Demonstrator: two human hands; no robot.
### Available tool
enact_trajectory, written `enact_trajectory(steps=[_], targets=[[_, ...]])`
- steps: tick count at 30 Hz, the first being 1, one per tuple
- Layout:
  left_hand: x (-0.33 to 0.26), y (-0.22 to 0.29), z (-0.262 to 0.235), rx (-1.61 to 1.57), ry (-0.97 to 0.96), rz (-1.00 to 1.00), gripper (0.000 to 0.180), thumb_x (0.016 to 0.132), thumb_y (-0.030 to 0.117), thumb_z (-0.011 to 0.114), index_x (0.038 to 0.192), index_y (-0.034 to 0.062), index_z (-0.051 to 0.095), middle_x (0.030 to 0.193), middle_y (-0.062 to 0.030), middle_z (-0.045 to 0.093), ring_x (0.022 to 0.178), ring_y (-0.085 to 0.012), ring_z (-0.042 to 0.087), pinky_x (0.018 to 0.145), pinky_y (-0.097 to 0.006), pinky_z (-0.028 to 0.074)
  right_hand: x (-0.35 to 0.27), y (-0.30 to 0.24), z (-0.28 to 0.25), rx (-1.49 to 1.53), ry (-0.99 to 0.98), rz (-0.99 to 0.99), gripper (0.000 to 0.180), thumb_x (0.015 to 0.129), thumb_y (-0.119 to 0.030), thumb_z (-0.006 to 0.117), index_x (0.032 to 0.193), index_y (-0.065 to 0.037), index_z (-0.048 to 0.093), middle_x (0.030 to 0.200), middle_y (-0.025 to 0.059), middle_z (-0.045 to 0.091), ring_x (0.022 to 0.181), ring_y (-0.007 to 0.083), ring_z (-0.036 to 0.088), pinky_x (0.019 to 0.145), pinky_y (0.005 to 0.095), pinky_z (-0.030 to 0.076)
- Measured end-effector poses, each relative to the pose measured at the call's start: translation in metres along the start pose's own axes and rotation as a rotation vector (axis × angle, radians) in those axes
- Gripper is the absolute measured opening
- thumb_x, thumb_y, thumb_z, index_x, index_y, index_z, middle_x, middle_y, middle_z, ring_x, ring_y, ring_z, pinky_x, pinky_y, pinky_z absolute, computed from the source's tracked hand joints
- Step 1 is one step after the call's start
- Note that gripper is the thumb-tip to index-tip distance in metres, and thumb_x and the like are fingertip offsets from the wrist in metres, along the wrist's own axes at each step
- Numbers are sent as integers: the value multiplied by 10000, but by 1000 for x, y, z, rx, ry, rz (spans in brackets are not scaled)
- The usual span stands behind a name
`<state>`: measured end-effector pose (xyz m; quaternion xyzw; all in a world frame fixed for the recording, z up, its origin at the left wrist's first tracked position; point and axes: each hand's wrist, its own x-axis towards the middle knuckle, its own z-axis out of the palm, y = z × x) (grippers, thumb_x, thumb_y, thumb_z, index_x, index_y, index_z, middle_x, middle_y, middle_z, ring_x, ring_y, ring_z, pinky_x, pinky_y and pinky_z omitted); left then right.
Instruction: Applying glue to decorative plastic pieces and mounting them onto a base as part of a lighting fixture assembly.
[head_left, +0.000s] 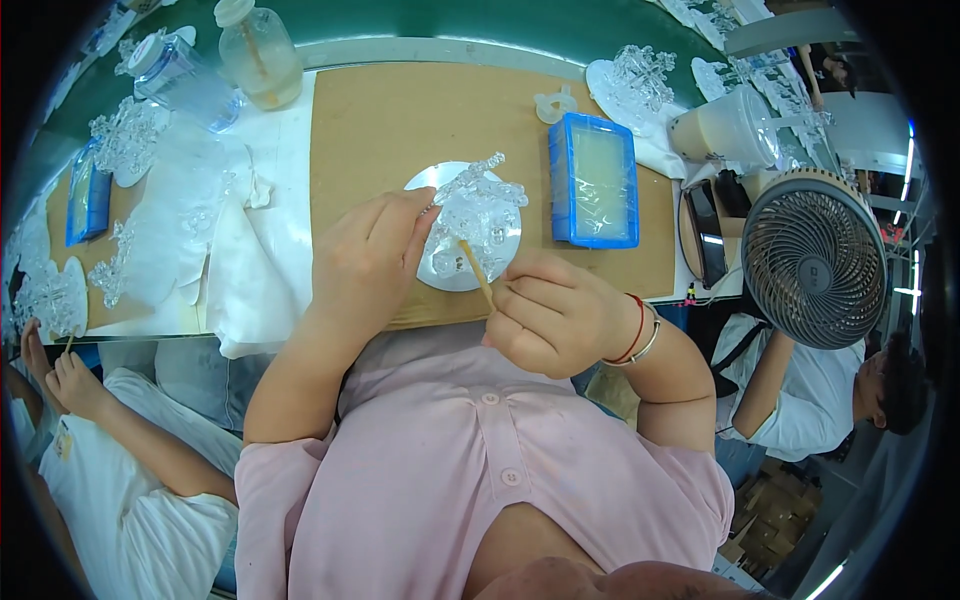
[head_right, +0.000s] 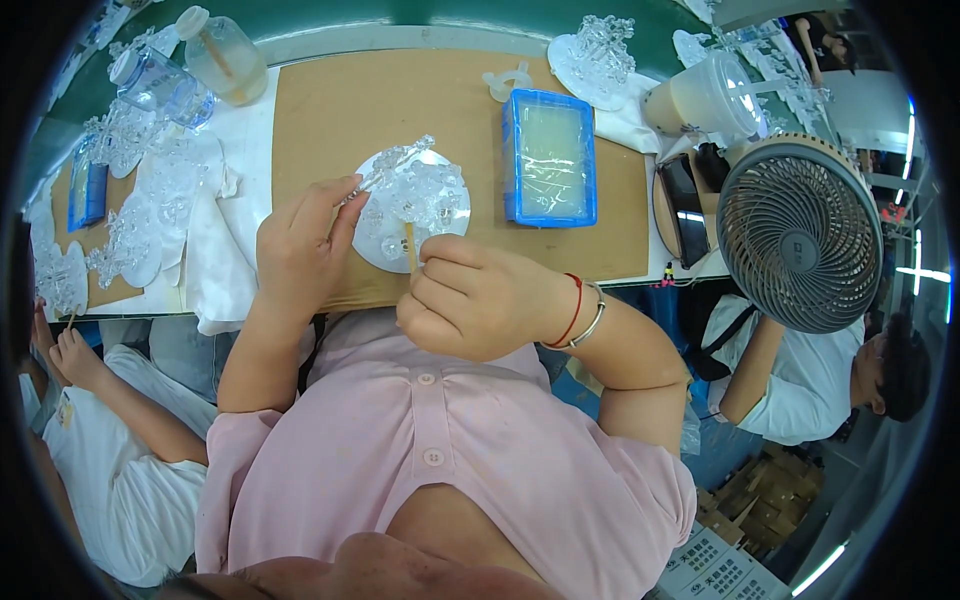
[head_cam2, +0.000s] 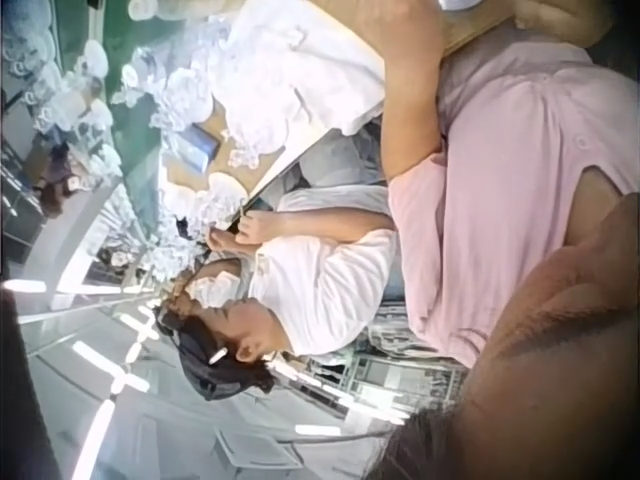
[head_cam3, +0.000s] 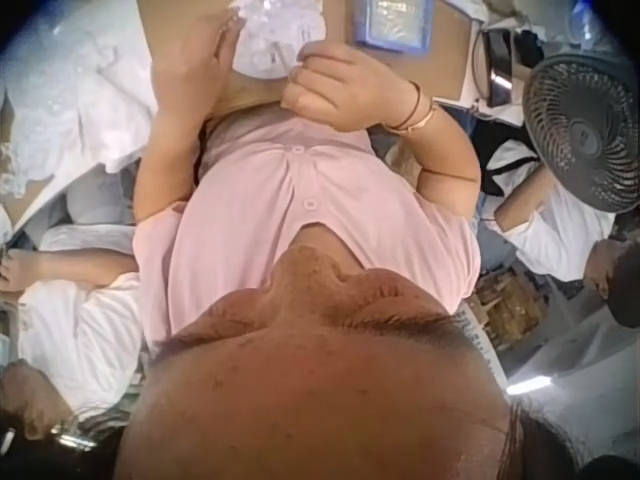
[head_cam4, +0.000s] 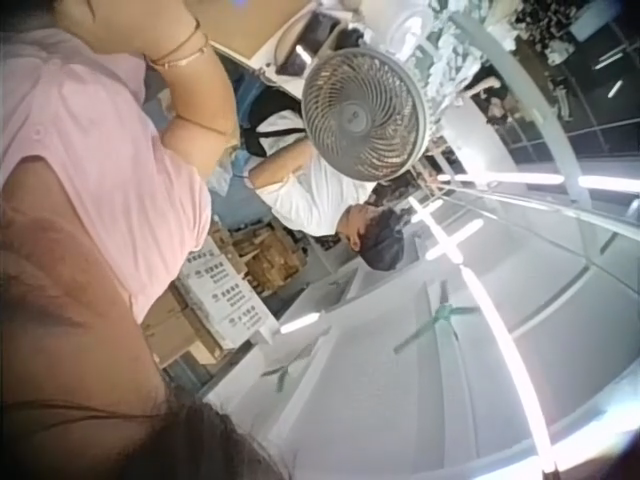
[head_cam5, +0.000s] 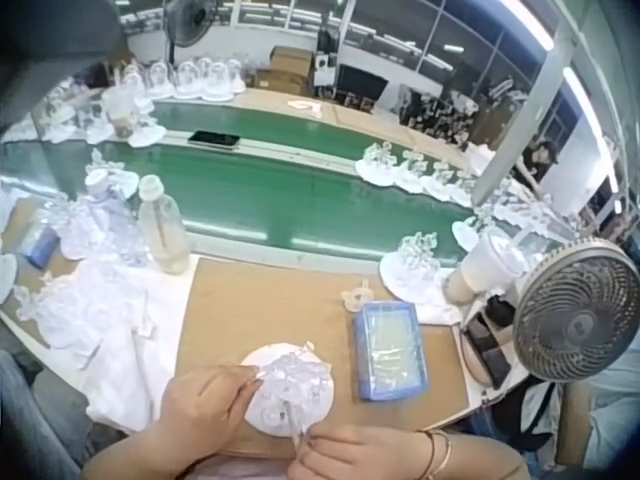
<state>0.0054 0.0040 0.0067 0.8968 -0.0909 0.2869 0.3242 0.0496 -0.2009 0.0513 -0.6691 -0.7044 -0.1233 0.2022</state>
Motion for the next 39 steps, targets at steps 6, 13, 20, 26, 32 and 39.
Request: enact_trajectory(steps=[6,13,20,26,32,39], targets=[[1,1,1,5,-9,-2,122,794,65,694,903,46,640,798,-70,661,710,-233,645,608,-324,508,3,5,10,-75,124,-24,256,731,-130,725,823,-8,519,823,125,619,686,236,592,746,365,515],[4,2,4,27,-19,10,145,790,70,698,924,56,644,809,-67,663,724,-229,645,606,-335,505,6,25,9,34,205,330,179,772,-32,685,880,-56,545,813,87,608,690,277,572,711,387,480],[7,3,5,24,-28,-13,143,794,62,694,928,60,646,817,-68,668,721,-238,645,609,-343,505,-8,31,-2,54,294,543,119,827,18,616,898,-56,556,789,84,599,716,292,571,686,367,462],[14,-1,4,40,-25,-1,157,782,32,714,930,56,667,838,-81,686,694,-237,650,586,-311,504,-35,19,-12,142,309,539,88,848,-5,604,910,-37,549,789,96,605,710,282,584,715,362,481],[18,-5,3,-8,-72,3,160,793,24,706,947,46,665,864,-86,691,714,-226,661,607,-294,509,-34,20,-7,162,289,432,71,858,-3,588,910,-26,545,795,95,610,723,267,602,721,376,493],[19,-3,4,1,-74,-17,150,793,30,702,937,48,663,861,-90,687,722,-237,656,619,-311,510,-52,33,-15,167,328,759,24,906,-17,566,916,-13,545,769,95,600,655,180,606,631,294,503]])
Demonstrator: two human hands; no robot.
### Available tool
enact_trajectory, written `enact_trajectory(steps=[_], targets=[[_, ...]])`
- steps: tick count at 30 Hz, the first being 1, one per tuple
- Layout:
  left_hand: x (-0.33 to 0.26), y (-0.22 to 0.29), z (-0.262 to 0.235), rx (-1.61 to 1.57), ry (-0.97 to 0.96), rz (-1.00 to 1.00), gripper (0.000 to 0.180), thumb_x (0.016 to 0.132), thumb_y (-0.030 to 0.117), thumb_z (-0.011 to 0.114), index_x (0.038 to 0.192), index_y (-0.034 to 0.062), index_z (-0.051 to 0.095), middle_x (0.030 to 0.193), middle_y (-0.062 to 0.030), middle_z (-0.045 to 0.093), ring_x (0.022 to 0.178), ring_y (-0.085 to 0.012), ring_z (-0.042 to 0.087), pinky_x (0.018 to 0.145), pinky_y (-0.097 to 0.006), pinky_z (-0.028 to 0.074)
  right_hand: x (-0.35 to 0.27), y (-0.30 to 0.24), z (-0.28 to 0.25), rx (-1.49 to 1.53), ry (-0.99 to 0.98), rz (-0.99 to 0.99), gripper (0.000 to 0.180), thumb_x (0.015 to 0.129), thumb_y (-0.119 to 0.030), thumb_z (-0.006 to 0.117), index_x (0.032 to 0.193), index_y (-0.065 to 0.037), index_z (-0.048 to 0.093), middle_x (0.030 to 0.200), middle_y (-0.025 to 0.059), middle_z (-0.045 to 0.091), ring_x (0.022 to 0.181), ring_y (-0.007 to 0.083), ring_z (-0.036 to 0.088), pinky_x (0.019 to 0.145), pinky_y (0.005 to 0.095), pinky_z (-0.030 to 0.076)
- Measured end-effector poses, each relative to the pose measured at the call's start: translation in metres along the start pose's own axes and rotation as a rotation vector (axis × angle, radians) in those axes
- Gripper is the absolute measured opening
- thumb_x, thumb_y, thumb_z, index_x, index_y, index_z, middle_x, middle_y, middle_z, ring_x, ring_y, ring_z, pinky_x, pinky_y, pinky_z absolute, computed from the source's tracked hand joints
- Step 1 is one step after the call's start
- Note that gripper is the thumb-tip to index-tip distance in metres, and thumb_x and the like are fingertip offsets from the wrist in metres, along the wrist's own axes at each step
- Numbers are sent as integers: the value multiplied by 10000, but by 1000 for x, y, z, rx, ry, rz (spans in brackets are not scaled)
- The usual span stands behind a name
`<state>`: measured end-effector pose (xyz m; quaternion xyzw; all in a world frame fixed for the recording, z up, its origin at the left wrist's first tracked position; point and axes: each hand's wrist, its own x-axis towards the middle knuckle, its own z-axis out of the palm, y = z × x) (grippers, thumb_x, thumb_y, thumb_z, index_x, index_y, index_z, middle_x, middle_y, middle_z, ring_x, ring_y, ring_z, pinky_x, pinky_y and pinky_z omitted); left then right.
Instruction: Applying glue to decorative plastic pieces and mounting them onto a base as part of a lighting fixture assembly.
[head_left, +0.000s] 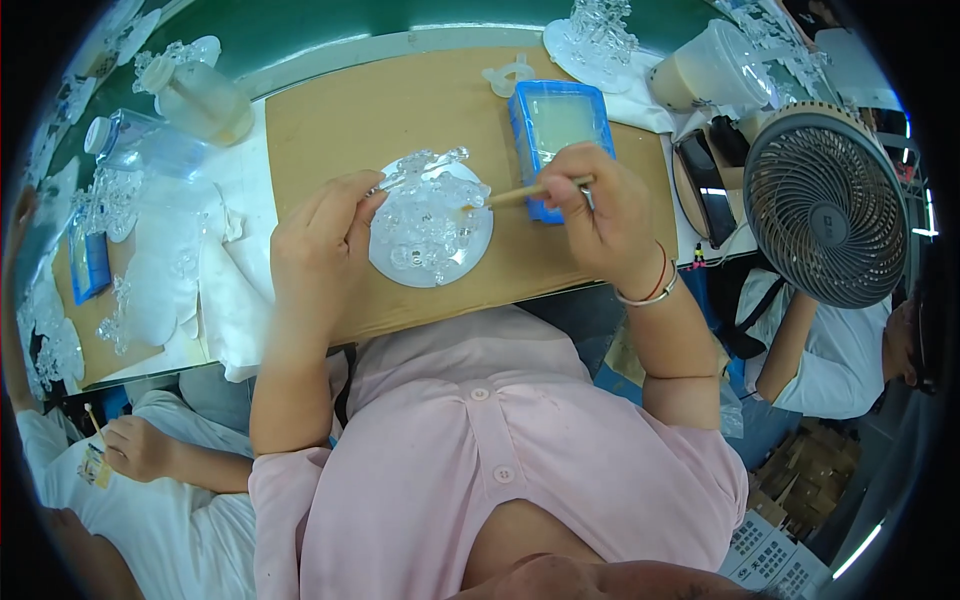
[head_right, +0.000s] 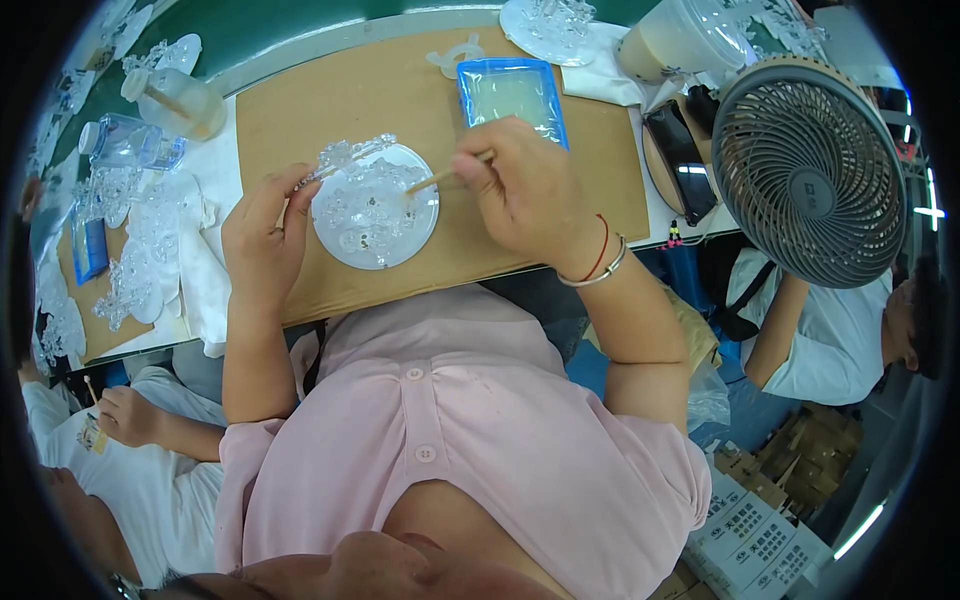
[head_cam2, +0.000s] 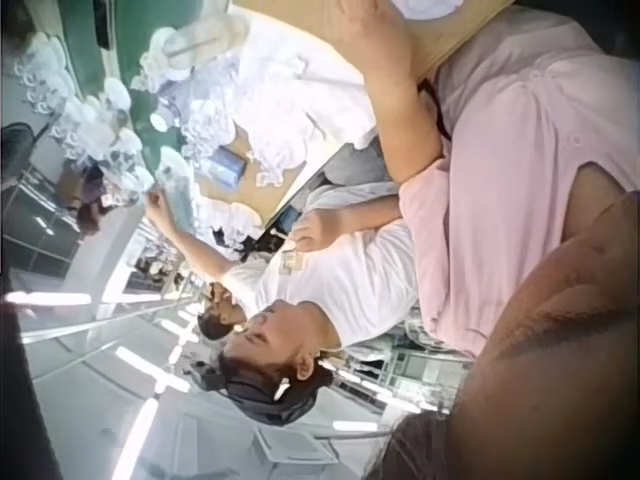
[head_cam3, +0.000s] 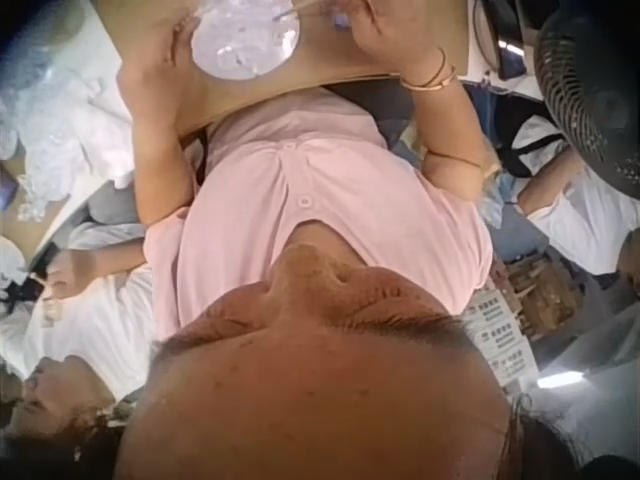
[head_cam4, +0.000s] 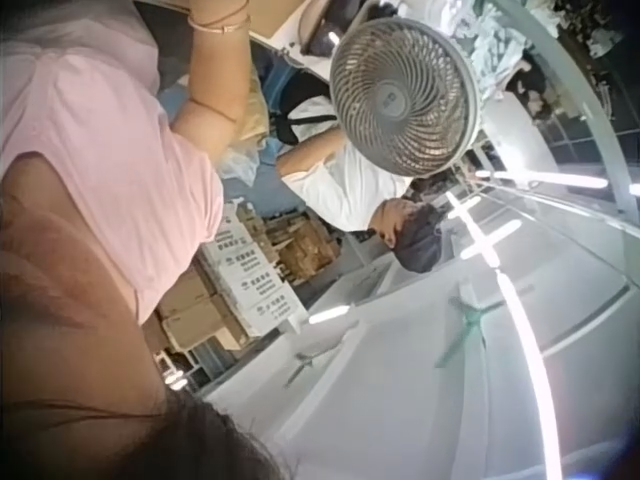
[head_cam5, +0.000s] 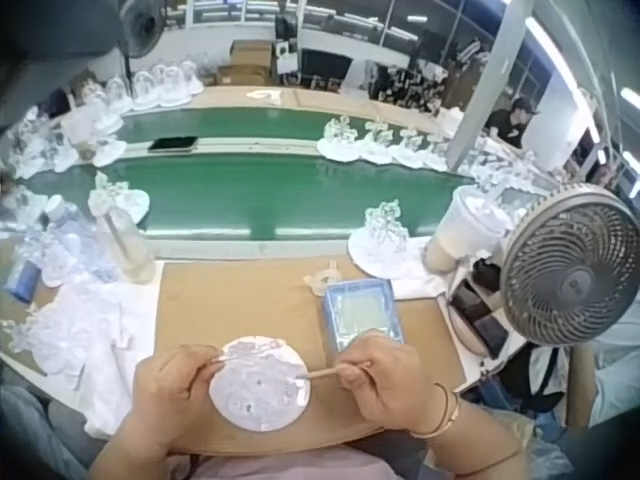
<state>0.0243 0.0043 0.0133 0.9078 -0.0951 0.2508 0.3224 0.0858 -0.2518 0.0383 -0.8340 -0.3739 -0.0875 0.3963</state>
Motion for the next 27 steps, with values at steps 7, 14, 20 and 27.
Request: enact_trajectory(steps=[7,14,20,27], targets=[[0,6,2,8,3,-79,139,800,32,694,934,45,660,860,-96,683,738,-250,654,627,-323,513,-10,9,-5,74,67,-24,10,919,-15,552,924,-14,543,775,103,602,677,200,608,630,278,487],[-1,6,2,32,-2,-74,162,803,21,693,962,44,671,857,-92,681,732,-240,651,635,-307,512,-35,-2,-10,20,22,-213,106,846,7,594,931,-38,549,799,100,615,738,281,601,785,398,489],[0,8,3,14,5,-71,151,808,29,696,958,43,683,865,-97,686,726,-222,654,634,-291,511,-43,-2,-4,43,61,-224,136,833,7,600,949,-40,547,813,96,624,699,279,603,782,416,490],[-8,6,4,-28,32,-93,154,804,39,706,956,41,687,864,-90,691,694,-192,652,627,-279,510,-59,-11,-7,12,22,-300,174,830,2,606,979,-40,529,794,97,620,684,273,596,759,413,503]])
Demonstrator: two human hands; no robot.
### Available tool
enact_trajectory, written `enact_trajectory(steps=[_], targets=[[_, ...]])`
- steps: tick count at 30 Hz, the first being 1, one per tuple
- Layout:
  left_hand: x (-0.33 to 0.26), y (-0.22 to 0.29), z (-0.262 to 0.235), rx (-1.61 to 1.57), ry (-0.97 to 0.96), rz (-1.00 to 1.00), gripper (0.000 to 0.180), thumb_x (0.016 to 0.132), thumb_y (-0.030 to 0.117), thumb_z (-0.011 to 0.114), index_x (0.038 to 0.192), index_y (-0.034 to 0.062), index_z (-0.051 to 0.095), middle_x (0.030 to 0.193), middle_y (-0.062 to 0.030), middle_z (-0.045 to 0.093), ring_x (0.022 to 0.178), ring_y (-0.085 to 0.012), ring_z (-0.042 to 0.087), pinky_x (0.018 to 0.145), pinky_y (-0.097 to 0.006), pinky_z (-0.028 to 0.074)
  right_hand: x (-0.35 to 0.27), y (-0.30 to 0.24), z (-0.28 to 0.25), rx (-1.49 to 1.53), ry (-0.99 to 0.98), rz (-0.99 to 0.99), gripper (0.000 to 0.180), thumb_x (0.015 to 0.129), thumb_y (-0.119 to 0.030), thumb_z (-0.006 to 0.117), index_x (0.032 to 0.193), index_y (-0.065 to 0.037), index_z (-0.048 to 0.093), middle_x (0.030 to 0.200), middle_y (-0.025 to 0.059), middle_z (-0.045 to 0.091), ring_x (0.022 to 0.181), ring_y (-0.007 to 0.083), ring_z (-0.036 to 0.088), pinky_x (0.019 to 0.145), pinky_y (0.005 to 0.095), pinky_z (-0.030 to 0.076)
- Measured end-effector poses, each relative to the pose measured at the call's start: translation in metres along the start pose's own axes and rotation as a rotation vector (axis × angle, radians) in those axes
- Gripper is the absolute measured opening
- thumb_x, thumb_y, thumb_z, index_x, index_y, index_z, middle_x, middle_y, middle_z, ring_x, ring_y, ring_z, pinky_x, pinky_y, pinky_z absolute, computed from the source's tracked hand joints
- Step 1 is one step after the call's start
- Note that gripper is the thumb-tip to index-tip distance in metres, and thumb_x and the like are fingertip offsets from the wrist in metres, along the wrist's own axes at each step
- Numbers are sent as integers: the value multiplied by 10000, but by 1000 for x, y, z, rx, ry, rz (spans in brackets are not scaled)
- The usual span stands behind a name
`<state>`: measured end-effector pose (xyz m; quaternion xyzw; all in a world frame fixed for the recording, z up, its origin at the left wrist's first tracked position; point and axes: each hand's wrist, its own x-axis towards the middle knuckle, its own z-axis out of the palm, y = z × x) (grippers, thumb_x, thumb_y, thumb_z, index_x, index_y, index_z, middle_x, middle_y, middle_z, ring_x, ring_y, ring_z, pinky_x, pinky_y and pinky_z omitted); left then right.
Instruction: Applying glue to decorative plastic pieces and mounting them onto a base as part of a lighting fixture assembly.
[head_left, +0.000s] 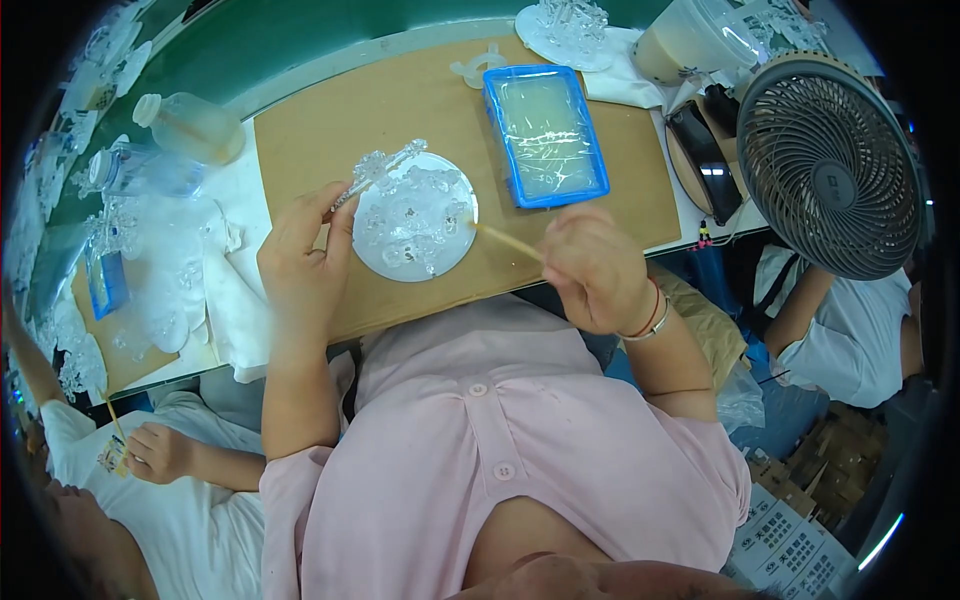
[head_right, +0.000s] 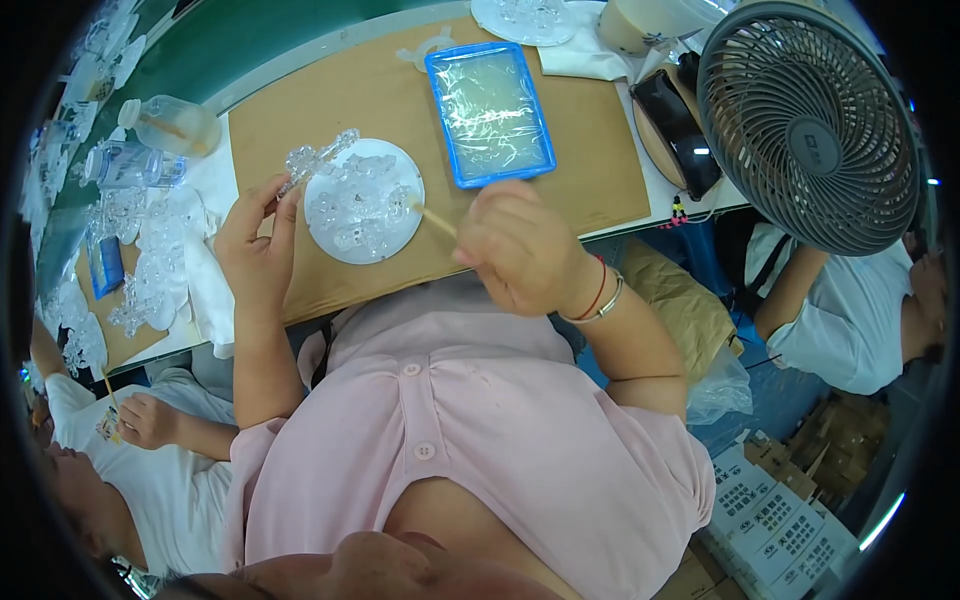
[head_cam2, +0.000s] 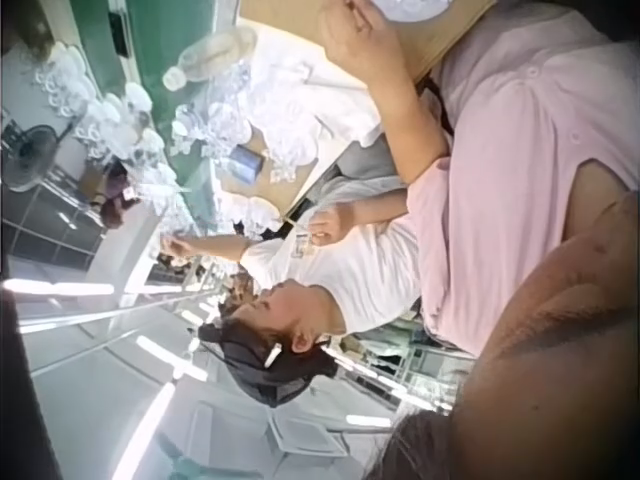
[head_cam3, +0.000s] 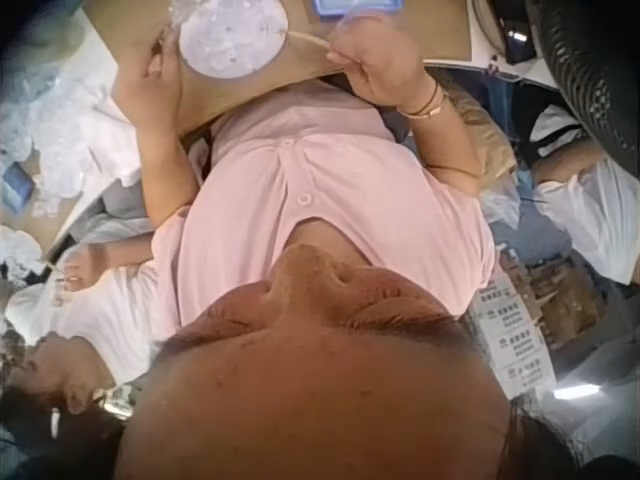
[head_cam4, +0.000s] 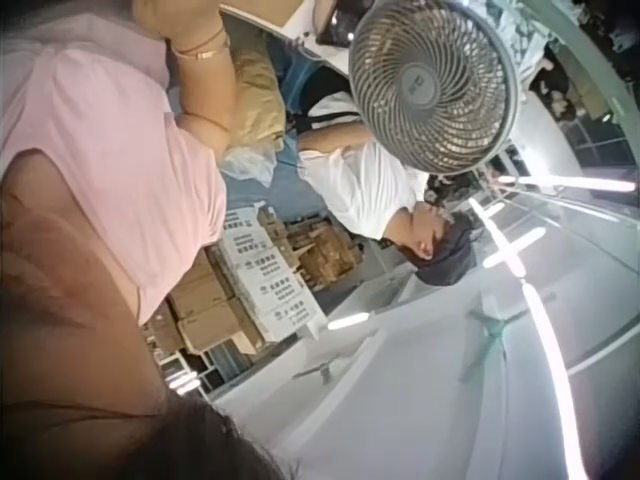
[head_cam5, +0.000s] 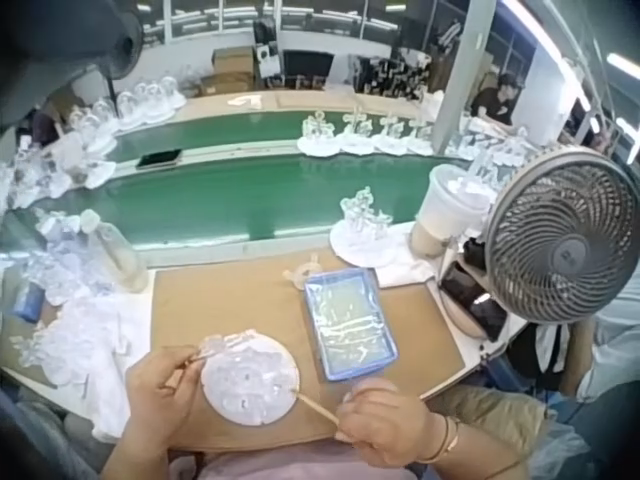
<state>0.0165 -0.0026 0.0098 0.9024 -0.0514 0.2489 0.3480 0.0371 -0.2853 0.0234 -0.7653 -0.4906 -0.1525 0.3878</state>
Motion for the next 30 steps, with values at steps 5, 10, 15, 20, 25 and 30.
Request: enact_trajectory(steps=[5,10,15,20,25,30], targets=[[-4,1,-1,-3,16,8,156,802,38,706,957,44,688,860,-85,692,689,-189,654,617,-276,508,-1,-9,7,98,-13,-4,185,818,13,608,978,-32,527,808,107,625,676,272,592,761,415,505],[-12,6,-4,18,34,0,176,780,11,711,951,47,691,831,-89,688,690,-189,663,608,-276,508,-1,-11,20,89,40,-14,180,816,9,610,972,-25,526,816,112,631,672,273,594,765,416,506],[-19,8,-19,-52,-102,-121,363,776,5,719,1126,40,630,948,-100,672,778,-191,661,696,-278,516,-4,-13,27,55,75,10,140,837,0,599,957,-23,530,805,113,629,653,269,594,755,422,508],[11,18,-44,-263,-320,-109,669,698,-64,739,1314,56,508,1248,-111,575,912,-183,633,792,-293,523,-11,-15,8,77,114,130,54,882,-28,565,927,-21,535,750,107,619,639,254,593,755,421,506],[28,-3,-46,-415,-600,1,747,635,-117,742,1315,93,513,1360,-94,502,884,-144,612,804,-274,534,-14,-22,11,48,160,136,28,898,-41,554,912,-23,537,732,100,612,636,253,591,755,416,506],[20,3,-47,-445,-599,-103,741,622,-91,766,1292,91,504,1377,-100,496,867,-164,618,756,-266,535,-15,-16,15,-19,205,138,36,891,-29,557,918,-26,534,757,101,614,634,252,584,753,418,506]])
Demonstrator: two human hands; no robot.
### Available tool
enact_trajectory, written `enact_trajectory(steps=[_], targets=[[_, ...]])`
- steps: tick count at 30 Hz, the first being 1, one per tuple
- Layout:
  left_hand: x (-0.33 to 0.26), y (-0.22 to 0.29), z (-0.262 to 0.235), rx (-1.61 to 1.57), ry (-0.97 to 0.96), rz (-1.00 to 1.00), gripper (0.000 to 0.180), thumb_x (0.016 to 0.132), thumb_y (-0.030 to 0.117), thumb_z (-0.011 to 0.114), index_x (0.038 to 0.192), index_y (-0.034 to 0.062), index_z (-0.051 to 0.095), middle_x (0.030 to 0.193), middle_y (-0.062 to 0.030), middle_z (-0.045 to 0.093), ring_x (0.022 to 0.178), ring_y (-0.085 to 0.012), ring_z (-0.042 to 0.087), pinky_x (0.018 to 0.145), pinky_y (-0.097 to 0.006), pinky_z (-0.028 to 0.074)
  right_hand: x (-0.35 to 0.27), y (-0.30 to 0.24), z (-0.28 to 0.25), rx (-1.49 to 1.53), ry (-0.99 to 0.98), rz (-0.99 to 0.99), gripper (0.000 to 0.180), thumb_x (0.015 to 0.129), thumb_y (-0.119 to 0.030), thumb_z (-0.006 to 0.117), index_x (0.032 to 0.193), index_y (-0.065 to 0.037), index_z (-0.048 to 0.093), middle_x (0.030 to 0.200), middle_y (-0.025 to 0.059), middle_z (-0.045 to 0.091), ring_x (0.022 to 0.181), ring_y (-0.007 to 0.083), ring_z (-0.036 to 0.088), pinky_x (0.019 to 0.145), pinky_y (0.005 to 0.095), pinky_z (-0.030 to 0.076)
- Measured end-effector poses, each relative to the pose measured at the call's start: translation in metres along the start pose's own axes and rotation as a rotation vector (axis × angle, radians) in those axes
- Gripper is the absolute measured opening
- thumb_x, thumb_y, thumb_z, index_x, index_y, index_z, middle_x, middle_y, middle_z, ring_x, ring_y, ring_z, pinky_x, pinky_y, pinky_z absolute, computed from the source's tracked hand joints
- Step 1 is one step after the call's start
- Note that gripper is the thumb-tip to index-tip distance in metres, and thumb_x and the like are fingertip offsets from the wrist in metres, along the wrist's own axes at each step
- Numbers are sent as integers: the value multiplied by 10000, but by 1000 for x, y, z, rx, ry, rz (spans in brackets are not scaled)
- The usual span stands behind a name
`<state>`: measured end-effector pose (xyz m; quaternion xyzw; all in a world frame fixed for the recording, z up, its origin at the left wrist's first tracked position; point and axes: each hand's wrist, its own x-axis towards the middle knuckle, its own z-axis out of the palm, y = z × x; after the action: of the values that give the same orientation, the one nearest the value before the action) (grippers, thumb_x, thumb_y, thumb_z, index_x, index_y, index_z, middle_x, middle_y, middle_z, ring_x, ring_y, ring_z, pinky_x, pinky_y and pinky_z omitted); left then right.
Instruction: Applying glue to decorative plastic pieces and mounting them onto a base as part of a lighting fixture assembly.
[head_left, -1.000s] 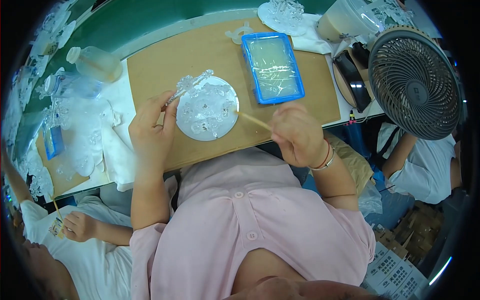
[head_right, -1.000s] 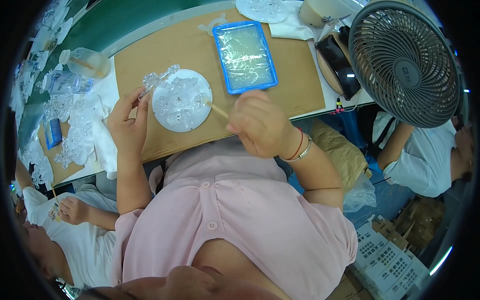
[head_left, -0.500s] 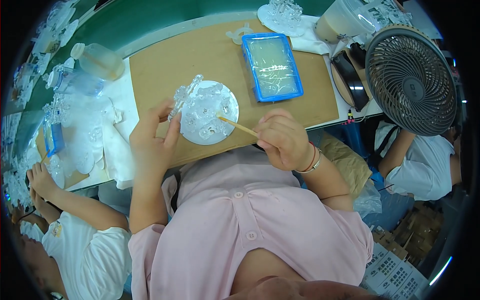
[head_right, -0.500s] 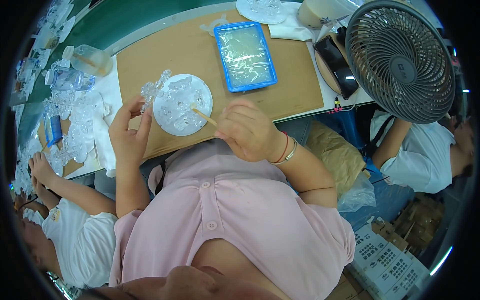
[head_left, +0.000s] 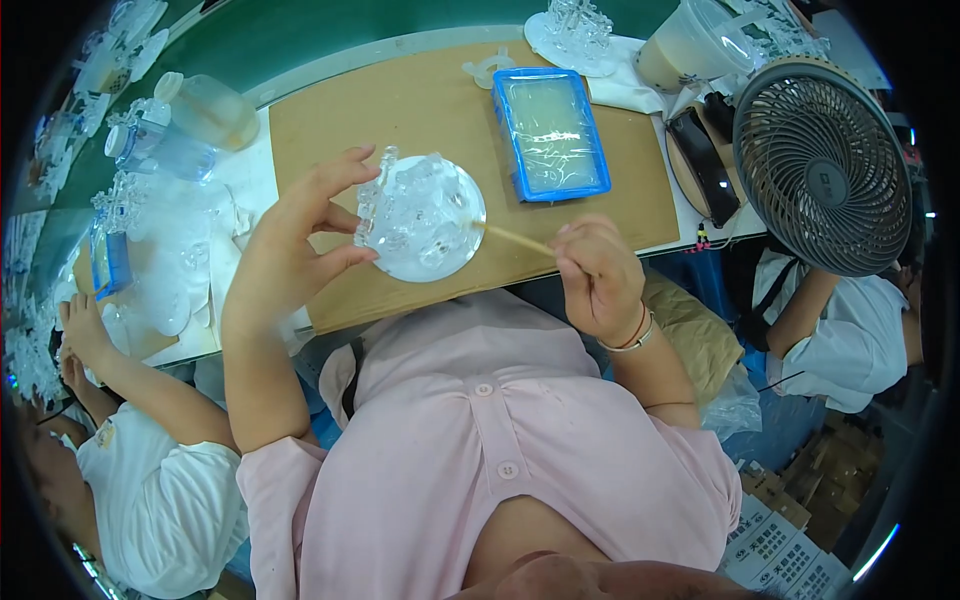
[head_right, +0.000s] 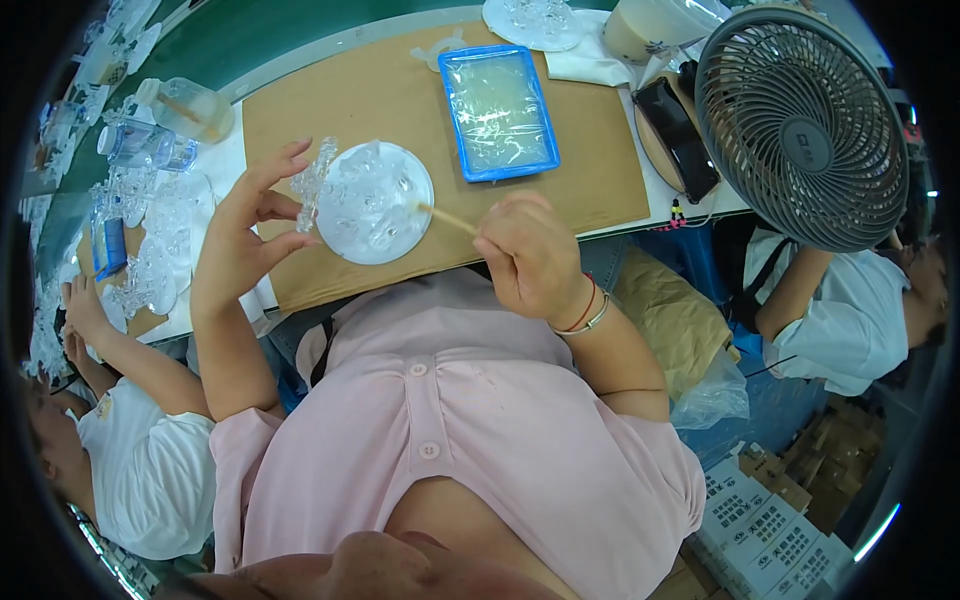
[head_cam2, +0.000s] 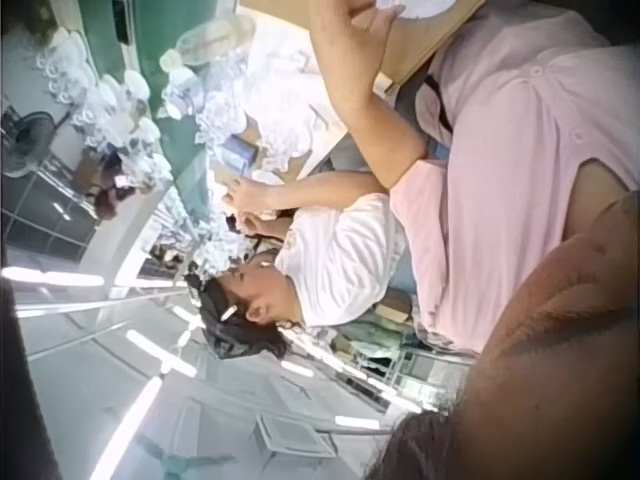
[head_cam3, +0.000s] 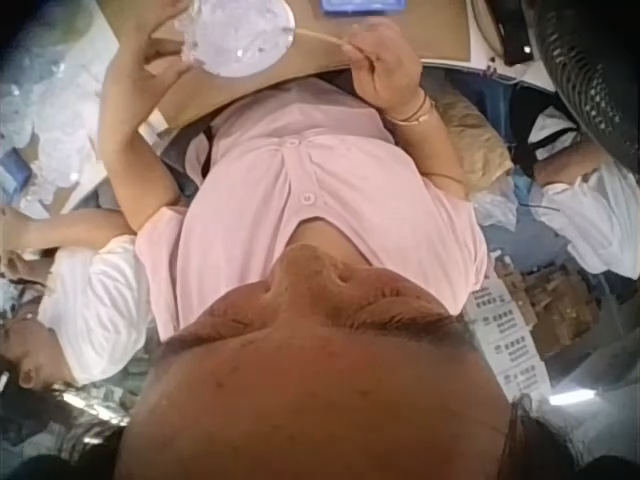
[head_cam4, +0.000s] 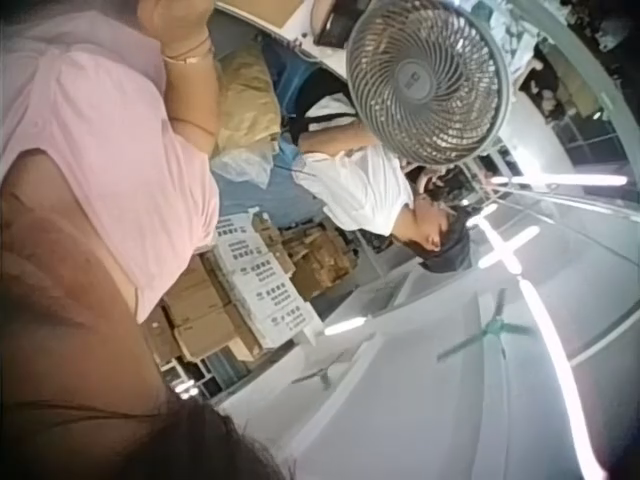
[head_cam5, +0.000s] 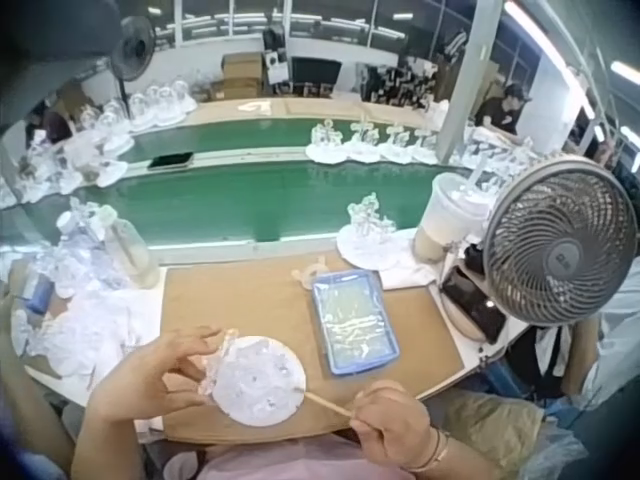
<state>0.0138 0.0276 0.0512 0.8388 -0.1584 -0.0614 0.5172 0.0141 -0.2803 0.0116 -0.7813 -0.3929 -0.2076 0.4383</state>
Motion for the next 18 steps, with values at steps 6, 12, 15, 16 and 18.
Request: enact_trajectory(steps=[6,12,15,16,18], targets=[[-4,-2,15,230,167,149,771,575,36,842,1264,76,497,1366,-126,514,1055,-226,592,938,-361,467,1,-5,-1,10,-82,-41,44,882,-30,569,910,-36,536,758,109,610,651,262,587,736,419,510],[-4,-11,20,144,166,182,757,588,70,844,1259,92,493,1331,-101,546,1321,-307,421,1072,-411,362,4,-5,2,54,-77,-44,48,875,-25,567,905,-24,530,752,105,603,665,275,590,728,415,511],[-4,-16,24,54,174,164,762,587,79,846,1262,99,494,1318,-90,560,1354,-321,377,1090,-424,337,6,9,3,-48,43,52,52,863,-8,561,900,-23,528,753,109,604,665,282,590,729,416,511],[-4,-17,24,74,180,178,786,576,99,856,1272,95,489,1326,-106,555,1366,-324,361,1111,-439,306,6,8,2,-49,40,51,52,863,-8,561,900,-23,528,753,109,604,665,282,590,729,416,511],[-4,-18,24,143,195,201,782,577,105,858,1269,99,494,1322,-100,559,1370,-328,354,1116,-450,295,6,5,1,-69,4,-21,53,858,5,552,896,-24,528,768,114,612,667,279,589,737,414,510]])
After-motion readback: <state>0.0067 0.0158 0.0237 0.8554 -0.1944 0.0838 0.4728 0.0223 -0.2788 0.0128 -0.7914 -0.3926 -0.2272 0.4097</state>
